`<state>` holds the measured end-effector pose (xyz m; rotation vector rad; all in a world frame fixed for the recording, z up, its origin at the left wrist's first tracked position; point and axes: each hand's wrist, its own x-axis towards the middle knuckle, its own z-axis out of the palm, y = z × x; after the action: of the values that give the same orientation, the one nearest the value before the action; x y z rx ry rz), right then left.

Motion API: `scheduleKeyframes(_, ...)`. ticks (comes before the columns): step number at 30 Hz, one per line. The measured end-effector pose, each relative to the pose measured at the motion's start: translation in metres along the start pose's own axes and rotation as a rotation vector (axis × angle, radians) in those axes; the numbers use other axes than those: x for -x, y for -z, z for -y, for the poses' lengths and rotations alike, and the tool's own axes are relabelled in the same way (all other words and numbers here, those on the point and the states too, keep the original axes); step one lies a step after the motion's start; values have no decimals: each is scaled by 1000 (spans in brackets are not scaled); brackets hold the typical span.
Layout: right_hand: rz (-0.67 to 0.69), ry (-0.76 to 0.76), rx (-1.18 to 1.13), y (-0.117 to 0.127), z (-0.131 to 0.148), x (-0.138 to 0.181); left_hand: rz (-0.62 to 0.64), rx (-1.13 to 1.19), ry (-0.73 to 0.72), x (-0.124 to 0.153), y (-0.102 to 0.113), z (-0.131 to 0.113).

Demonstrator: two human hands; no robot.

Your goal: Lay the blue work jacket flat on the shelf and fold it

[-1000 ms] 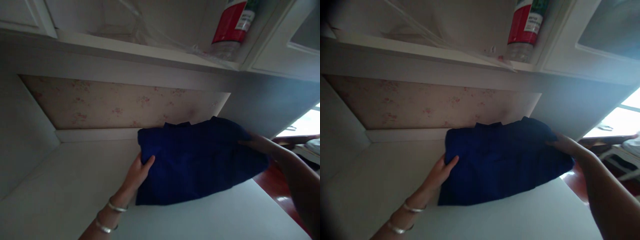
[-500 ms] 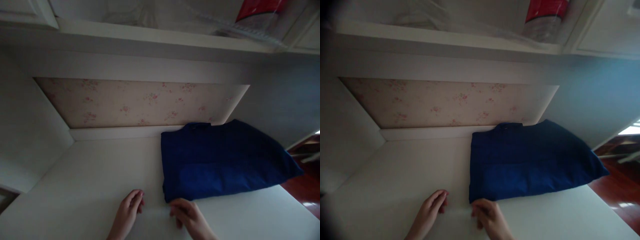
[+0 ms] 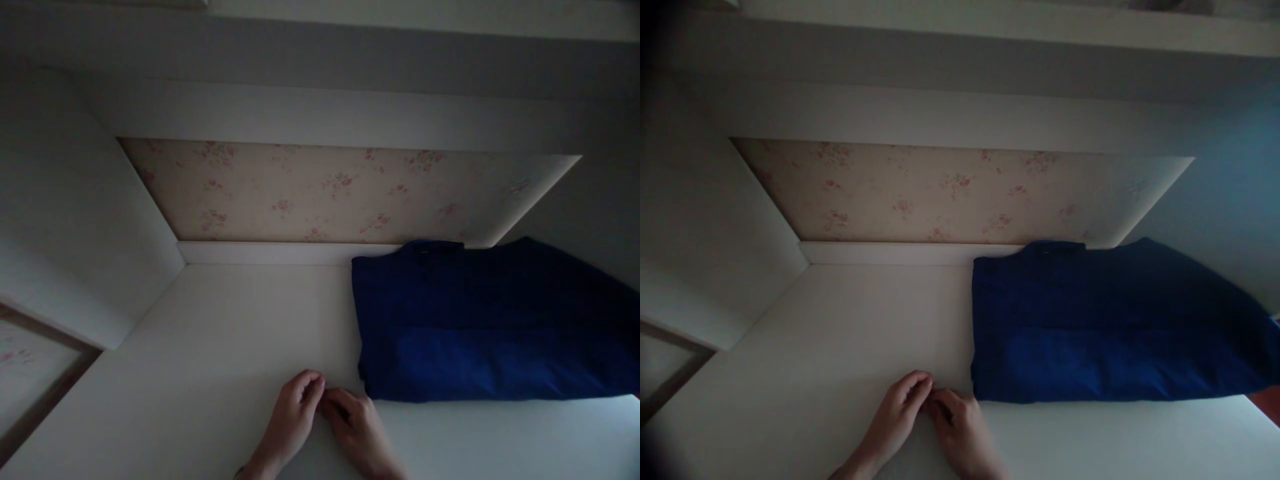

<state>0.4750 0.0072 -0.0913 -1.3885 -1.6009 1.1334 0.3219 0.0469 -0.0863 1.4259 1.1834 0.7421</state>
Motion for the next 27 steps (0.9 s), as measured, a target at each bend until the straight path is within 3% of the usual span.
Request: scheduleKeyframes(27,6,19,-12,3,2,0,21,-38,-4,-2,1,-2)
